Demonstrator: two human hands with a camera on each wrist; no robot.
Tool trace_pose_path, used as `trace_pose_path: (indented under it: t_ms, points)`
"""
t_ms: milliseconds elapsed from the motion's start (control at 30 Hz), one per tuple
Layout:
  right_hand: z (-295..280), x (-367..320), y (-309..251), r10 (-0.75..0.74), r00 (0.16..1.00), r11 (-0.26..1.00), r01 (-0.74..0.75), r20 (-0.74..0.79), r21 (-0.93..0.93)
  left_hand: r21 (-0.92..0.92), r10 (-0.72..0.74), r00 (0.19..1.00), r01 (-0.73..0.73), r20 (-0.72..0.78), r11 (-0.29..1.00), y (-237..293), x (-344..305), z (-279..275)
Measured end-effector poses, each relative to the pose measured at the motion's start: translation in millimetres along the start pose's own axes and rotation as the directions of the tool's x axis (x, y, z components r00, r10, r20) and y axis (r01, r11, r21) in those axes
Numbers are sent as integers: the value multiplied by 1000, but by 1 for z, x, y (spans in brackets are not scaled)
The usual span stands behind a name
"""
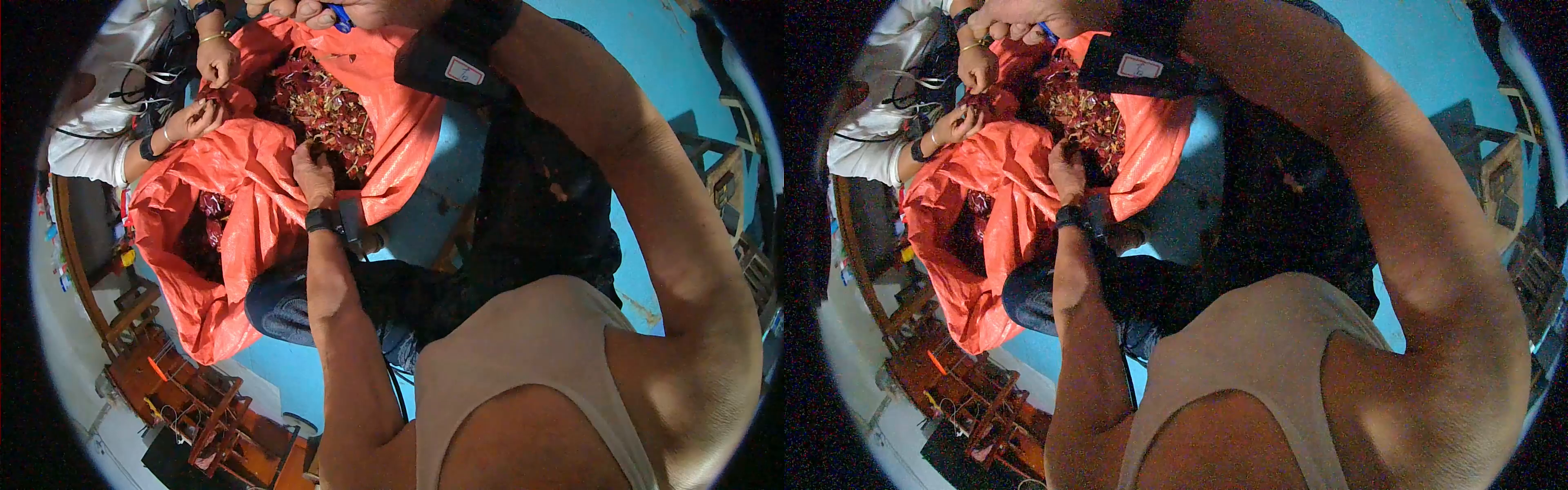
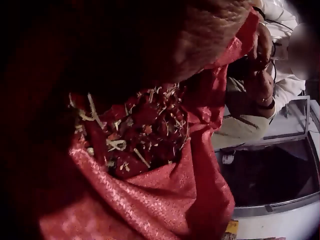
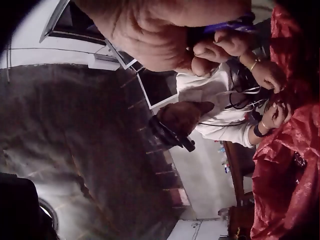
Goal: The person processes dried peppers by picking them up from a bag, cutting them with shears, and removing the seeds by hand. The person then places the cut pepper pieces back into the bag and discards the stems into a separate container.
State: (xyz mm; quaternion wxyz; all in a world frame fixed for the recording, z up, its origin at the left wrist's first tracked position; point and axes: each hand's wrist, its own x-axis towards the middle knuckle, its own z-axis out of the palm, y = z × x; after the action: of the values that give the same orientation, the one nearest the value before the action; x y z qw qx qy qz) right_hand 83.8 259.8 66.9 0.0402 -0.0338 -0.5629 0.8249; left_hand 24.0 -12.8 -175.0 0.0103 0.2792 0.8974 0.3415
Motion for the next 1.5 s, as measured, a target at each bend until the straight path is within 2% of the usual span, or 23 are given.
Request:
trace_pose_path:
  t_ms: [33,133,400,433,467,500,533,600,667,867,900,933,1000,1100,1200,1233,1267,1300,1333,1367,1400,1433,1500]
  points:
    - [0,0,-1,2,1000,1000,-2,-1,1,150,125,991,-119,-36,982,15,-1,-3]
    - [0,-1,-1,36,999,999,-36,-8,-4,282,75,992,-44,-99,958,36,-4,0]
    - [12,-5,-4,99,993,984,-106,-60,-144,107,-119,986,107,113,988,20,-3,29]
    - [11,-6,-3,100,993,984,-107,-57,-144,-223,-132,979,165,156,961,19,0,29]
    - [11,-7,0,48,999,993,-50,-22,-104,-217,-137,979,168,153,961,15,2,26]
    - [11,-6,3,-7,1000,998,7,10,-61,-557,-330,901,433,280,709,11,6,20]
    - [11,-4,6,-7,1000,998,8,17,-55,-750,-429,777,599,461,279,19,11,10]
    - [12,3,10,19,1000,995,-18,7,-102,-788,-461,777,571,428,231,43,16,-8]
    - [13,0,8,31,999,991,-27,26,-130,-718,-488,817,535,306,445,44,15,-10]
    - [13,3,23,-103,984,991,114,148,-69,-547,-341,919,392,198,740,21,5,25]
    - [10,1,24,-106,983,988,121,149,-100,-181,-213,977,211,7,961,24,-4,38]
    - [8,-1,25,-107,982,984,127,157,-126,-190,-212,977,210,14,959,29,-4,43]
    - [-4,11,36,-97,988,980,116,121,-160,139,-64,993,77,-96,987,35,-3,50]
    - [-13,18,39,-158,937,982,182,313,-50,272,-61,997,69,-37,960,36,-4,59]
    - [-16,24,29,-112,982,930,158,155,-331,380,-95,995,93,-12,920,46,0,56]
    - [-26,42,30,127,888,990,-86,442,-113,-19,-207,975,209,81,978,38,2,52]
    - [-36,64,33,246,650,925,-380,719,26,-397,-270,940,334,210,855,32,3,49]
    - [-45,86,38,217,321,751,-658,922,52,-628,-216,964,265,154,731,44,1,41]
    - [-50,109,57,209,321,752,-656,923,58,-731,-334,884,461,328,502,36,3,31]
    - [-52,131,86,-38,577,966,-188,816,178,-833,-350,850,491,393,256,41,4,20]
    - [-52,141,102,-369,655,924,338,659,181,-873,-346,818,487,459,-8,47,5,9]
    - [-43,105,83,-375,652,921,342,659,186,-872,-316,818,482,482,-83,42,6,0]
    - [-8,9,18,-96,981,945,143,166,-294,-878,-332,813,459,477,-137,41,8,-15]
